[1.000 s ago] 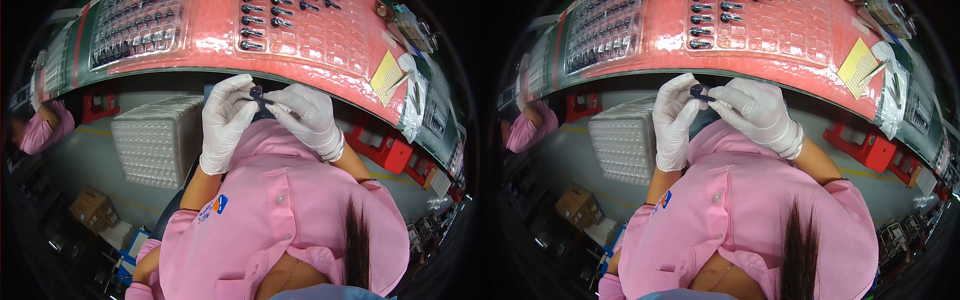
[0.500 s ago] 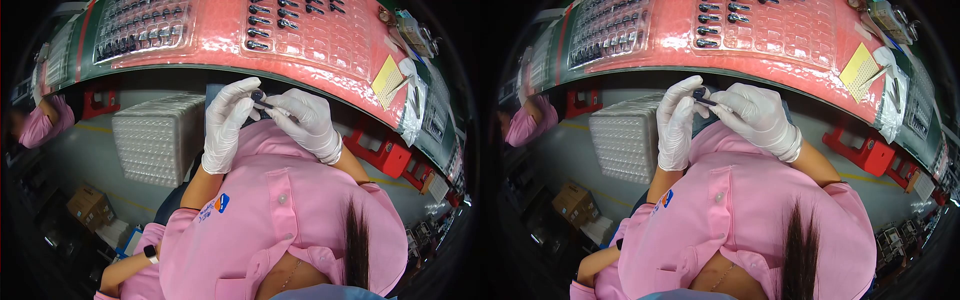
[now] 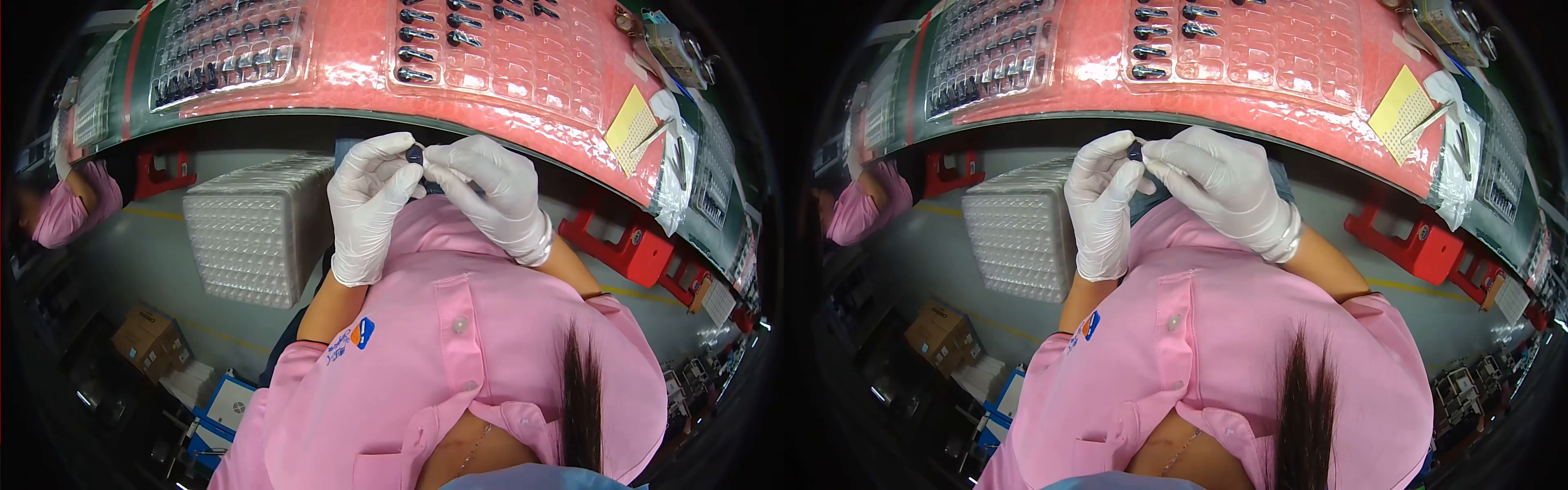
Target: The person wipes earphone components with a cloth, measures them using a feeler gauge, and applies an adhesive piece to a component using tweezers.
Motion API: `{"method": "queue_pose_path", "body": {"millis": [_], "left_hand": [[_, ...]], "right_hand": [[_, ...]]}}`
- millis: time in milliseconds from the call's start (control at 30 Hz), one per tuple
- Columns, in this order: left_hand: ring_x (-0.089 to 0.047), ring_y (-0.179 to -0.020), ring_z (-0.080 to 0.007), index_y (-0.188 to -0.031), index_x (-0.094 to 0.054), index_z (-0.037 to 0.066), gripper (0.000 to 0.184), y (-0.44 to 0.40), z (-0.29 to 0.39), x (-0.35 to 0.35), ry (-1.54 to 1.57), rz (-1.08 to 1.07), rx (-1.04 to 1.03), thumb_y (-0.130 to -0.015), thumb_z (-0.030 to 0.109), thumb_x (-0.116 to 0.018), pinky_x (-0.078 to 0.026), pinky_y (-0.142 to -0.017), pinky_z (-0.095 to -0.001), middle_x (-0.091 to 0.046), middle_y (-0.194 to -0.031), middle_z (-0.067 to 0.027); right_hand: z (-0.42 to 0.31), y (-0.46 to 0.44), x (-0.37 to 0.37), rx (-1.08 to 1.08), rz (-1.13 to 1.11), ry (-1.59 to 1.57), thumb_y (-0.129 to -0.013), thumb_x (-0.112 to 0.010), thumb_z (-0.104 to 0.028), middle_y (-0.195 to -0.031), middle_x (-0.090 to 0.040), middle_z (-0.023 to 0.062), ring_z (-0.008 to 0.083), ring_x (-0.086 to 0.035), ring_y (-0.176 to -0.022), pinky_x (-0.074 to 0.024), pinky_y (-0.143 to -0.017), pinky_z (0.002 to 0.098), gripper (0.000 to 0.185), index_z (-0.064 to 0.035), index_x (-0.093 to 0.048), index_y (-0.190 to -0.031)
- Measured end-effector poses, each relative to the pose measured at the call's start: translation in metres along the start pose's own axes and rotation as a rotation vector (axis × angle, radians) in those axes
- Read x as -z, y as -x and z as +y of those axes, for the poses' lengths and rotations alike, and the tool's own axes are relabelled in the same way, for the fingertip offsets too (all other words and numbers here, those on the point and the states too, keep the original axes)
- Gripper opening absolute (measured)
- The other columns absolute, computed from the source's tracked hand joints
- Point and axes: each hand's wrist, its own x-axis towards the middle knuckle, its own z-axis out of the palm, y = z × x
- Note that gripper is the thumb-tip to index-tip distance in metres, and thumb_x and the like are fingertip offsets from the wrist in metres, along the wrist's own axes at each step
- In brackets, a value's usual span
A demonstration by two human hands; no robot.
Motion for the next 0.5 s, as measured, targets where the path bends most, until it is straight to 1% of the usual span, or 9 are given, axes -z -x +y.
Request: {"method": "queue_pose_path", "body": {"millis": [100, 267, 367, 500], "left_hand": [[-0.064, -0.089, -0.0116, -0.12, -0.06, 0.001, 0.032, 0.0, 0.002, 0.006, -0.056, 0.028, -0.018, -0.089, 0.004, -0.066, -0.054, -0.07, -0.0233, -0.065, -0.103, -0.0067], [-0.063, -0.088, -0.0109, -0.12, -0.061, 0.001, 0.03, -0.001, 0.01, 0.005, 0.038, 0.024, 0.05, -0.09, 0.004, -0.064, -0.054, -0.071, -0.0234, -0.065, -0.106, -0.0067], [-0.062, -0.089, -0.0107, -0.121, -0.061, 0.001, 0.03, -0.003, 0.006, 0.004, 0.015, 0.003, 0.013, -0.091, 0.005, -0.063, -0.053, -0.071, -0.0231, -0.065, -0.11, -0.0069], [-0.062, -0.091, -0.011, -0.122, -0.062, 0.002, 0.033, -0.002, 0.006, 0.0, 0.009, -0.021, 0.01, -0.09, 0.003, -0.064, -0.052, -0.073, -0.0228, -0.064, -0.112, -0.0066]], "right_hand": [[0.011, 0.001, -0.008, 0.007, 0.003, 0.161, -0.081, -0.069, 0.003, -0.084, -0.066, 0.0091, 0.0169, -0.067, -0.073, -0.0519, -0.063, 0.0248, 0.023, 0.0006, -0.067, -0.104], [0.021, 0.004, -0.007, -0.022, 0.006, 0.128, -0.081, -0.07, 0.001, -0.083, -0.066, 0.0087, 0.0162, -0.066, -0.071, -0.0511, -0.061, 0.0248, 0.021, -0.0005, -0.068, -0.102], [0.008, 0.005, -0.002, -0.243, -0.009, -0.102, -0.081, -0.072, -0.001, -0.082, -0.065, 0.0083, 0.0147, -0.065, -0.069, -0.0501, -0.06, 0.0255, 0.02, -0.0012, -0.069, -0.101], [0.005, 0.004, 0.002, -0.171, -0.09, -0.023, -0.081, -0.072, -0.001, -0.084, -0.066, 0.0079, 0.0134, -0.064, -0.069, -0.0495, -0.06, 0.025, 0.021, -0.0005, -0.068, -0.102]]}}
